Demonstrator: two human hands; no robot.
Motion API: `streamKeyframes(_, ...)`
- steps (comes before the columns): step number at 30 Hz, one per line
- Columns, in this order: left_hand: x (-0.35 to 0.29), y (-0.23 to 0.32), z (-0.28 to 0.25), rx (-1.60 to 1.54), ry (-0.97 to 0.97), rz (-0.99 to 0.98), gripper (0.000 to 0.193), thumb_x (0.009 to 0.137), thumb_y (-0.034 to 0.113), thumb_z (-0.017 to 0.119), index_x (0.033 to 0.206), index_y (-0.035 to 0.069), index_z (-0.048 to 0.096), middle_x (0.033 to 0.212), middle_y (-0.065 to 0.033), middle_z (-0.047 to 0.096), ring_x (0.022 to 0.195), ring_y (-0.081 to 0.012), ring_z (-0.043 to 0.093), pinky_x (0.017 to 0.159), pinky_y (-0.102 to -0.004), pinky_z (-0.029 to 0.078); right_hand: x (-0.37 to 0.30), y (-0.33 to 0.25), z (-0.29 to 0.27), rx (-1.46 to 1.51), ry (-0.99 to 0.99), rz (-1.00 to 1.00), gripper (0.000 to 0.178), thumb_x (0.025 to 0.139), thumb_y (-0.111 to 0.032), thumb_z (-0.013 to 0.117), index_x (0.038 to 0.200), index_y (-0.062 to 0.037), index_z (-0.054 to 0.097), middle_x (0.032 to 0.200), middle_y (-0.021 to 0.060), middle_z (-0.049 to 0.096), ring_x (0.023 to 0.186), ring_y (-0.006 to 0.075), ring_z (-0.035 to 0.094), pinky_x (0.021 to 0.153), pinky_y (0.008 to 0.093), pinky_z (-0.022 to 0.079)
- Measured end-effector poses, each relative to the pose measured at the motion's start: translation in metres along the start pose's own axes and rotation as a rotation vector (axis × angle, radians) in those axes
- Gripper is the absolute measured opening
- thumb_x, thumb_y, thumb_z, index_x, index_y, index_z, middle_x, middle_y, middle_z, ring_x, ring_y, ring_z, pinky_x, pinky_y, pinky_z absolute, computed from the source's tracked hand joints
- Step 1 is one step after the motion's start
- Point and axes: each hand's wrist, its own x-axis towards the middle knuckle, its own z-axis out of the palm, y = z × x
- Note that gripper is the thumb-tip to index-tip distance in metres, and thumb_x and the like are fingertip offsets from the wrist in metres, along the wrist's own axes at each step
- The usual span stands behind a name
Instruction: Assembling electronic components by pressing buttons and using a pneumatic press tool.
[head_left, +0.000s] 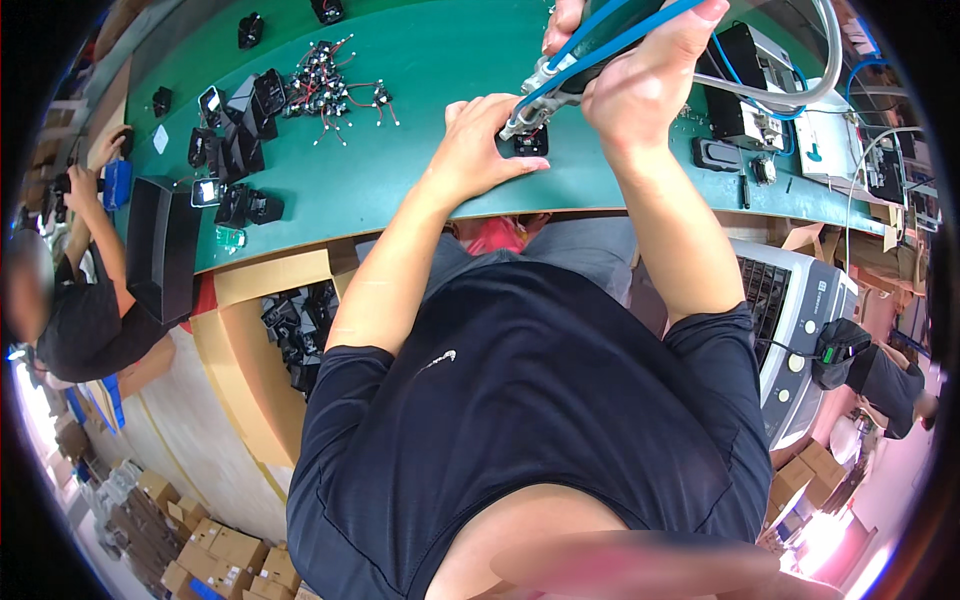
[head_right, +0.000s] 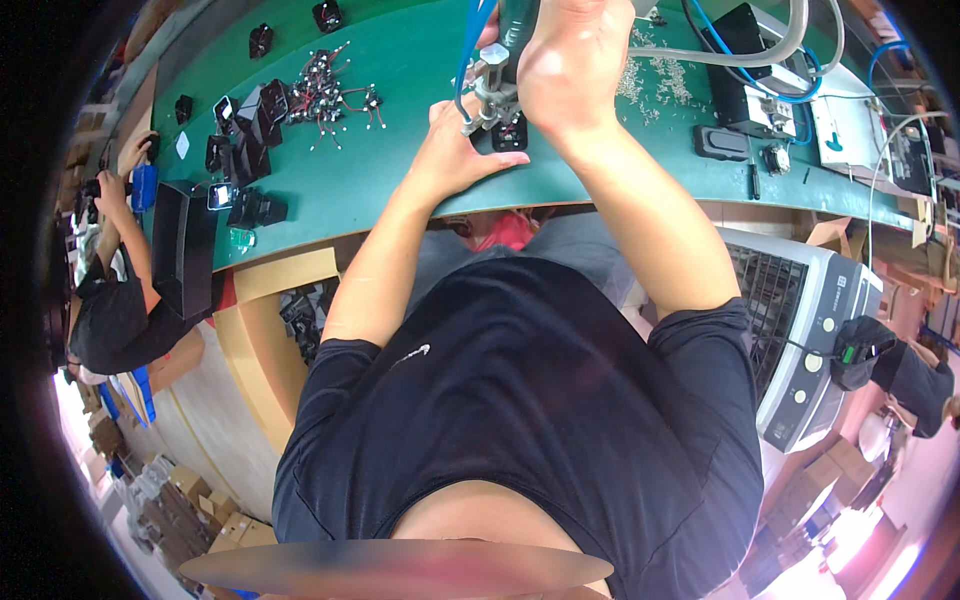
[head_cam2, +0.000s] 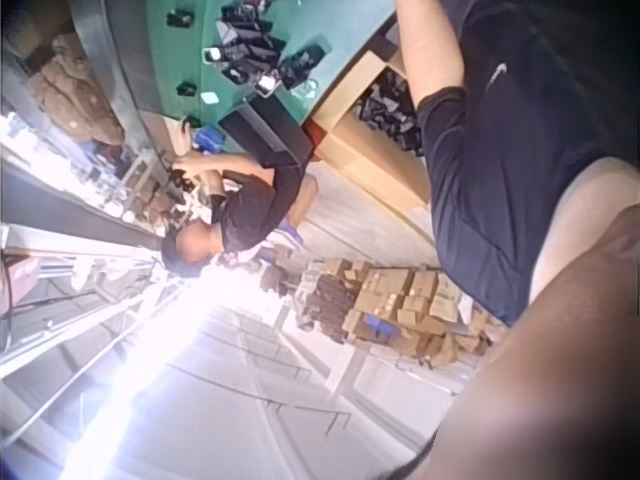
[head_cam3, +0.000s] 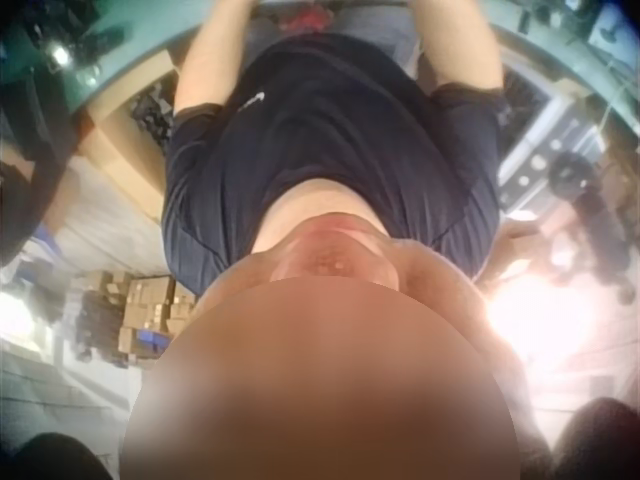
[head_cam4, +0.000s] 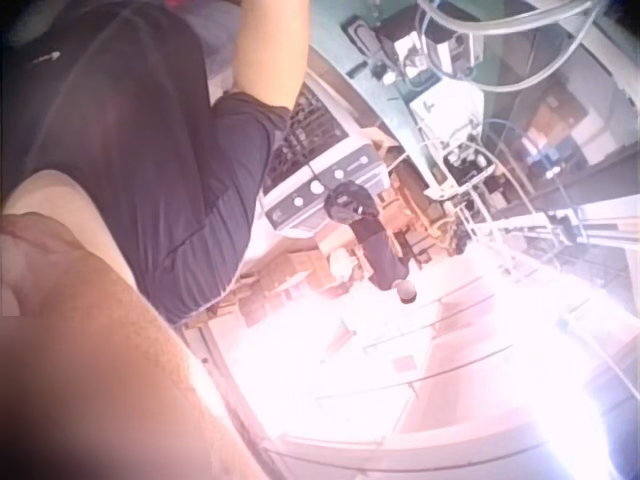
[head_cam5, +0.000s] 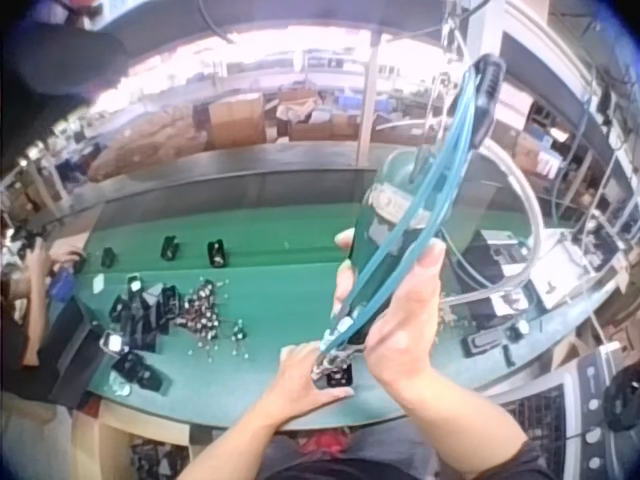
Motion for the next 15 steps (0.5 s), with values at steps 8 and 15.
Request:
streamKeyframes(8, -0.002, -0.002, 0.001, -0.018, 0.024, 0.032, 0.077, 0.066, 0.044, 0.093, 0.126, 0.005, 0.066, 0.126, -0.0132, 0.067, 0.121, -0.0286, 0.060, 0.104, -0.0416, 0.036, -0.006, 0.002, 0.004, -0.010, 0.015, -0.017, 0.088, 0.099, -0.079, 0.030, 0.120, 0.0012, 0.060, 0.073, 0.0072, 0.062, 0.060, 0.0157, 0.059, 0.055, 0.0257, 0.048)
streamKeyframes(15, 0.000, -0.001, 0.001, -0.032, 0.047, 0.054, 0.074, 0.065, 0.043, 0.094, 0.121, 0.004, 0.066, 0.124, -0.0143, 0.067, 0.120, -0.0303, 0.061, 0.103, -0.0415, 0.037, -0.011, 0.010, -0.011, -0.026, -0.062, -0.046, 0.085, 0.100, -0.077, 0.034, 0.123, 0.0017, 0.057, 0.074, 0.0081, 0.061, 0.061, 0.0152, 0.059, 0.057, 0.0255, 0.048)
